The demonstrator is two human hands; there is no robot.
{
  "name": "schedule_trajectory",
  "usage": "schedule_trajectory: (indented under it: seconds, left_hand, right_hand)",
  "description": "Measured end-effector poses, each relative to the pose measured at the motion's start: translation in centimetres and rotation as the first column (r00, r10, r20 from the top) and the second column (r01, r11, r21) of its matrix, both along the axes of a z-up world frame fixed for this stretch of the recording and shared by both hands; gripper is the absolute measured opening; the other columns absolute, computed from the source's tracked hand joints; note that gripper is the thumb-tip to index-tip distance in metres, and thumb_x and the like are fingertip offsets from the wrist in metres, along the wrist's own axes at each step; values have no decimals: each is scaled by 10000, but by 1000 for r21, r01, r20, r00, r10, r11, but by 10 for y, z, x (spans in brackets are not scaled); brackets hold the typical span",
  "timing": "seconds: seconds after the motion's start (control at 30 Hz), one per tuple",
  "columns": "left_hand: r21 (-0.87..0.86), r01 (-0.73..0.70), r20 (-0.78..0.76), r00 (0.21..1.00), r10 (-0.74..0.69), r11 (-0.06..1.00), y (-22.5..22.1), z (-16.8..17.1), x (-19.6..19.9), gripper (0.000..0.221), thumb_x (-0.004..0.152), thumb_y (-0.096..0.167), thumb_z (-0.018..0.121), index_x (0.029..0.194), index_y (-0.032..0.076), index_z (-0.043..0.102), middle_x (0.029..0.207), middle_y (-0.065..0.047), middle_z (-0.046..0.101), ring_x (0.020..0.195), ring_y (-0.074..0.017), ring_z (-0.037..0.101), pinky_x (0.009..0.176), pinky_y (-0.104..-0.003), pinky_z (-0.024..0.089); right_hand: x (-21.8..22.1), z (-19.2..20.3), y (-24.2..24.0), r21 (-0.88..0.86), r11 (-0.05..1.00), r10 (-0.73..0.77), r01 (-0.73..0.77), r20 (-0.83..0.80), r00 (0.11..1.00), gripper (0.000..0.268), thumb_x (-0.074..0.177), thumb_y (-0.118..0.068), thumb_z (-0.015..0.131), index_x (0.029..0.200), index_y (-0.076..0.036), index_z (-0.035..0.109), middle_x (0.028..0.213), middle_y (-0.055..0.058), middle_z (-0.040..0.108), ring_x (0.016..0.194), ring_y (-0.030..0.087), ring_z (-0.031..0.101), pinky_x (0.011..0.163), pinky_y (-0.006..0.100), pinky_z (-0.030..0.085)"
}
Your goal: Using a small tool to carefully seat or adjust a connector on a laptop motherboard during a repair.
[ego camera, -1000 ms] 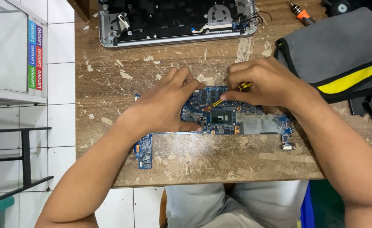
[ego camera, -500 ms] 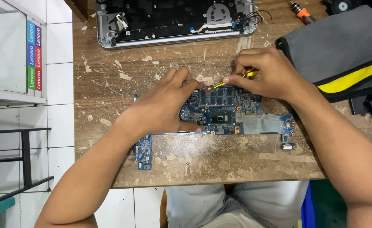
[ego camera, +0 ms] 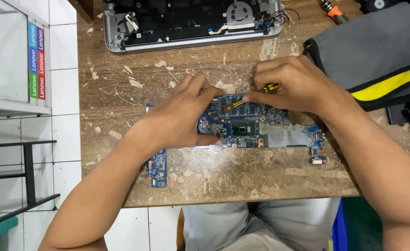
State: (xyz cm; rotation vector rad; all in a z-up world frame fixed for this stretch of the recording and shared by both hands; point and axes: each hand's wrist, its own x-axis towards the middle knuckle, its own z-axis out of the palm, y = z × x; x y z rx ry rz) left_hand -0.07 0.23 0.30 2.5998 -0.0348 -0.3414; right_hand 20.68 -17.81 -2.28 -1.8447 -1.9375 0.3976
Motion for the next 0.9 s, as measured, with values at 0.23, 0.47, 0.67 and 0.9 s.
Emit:
schedule_trajectory:
  seconds: [0.23,0.47,0.67,0.9]
  left_hand:
    - [3,3,-5,1000,-3,1000,0,0,0,972,675,502,915,1406,47,464,1181,-142,456,1135,-312,449,929,-485,465]
    - [-3,2,0,1000,-2,1000,0,0,-1,962,674,496,915,1401,48,471,1173,-145,460,1133,-319,447,921,-493,461]
    - [-9,5,11,1000,-5,1000,1,-1,-1,960,676,496,914,1399,43,474,1163,-136,461,1125,-305,461,924,-475,473]
    - [-38,16,46,999,-15,999,3,-3,0,943,663,496,917,1378,51,494,1149,-126,485,1105,-301,468,879,-468,481]
  right_hand:
    - [-2,0,1,16,997,72,-72,-19,997,435,926,-292,798,633,-119,527,673,-41,504,527,129,428,481,329,275]
    - [4,-9,1,27,999,-10,17,-234,972,335,909,-201,803,683,-92,581,691,1,596,632,126,553,605,291,430]
    - [0,-13,0,85,995,-36,43,-87,996,362,921,-269,813,696,-88,594,730,2,610,653,154,572,590,327,416]
    - [3,-9,0,79,996,52,-50,-30,998,378,928,-290,804,705,-102,563,718,-21,571,619,142,530,538,326,355]
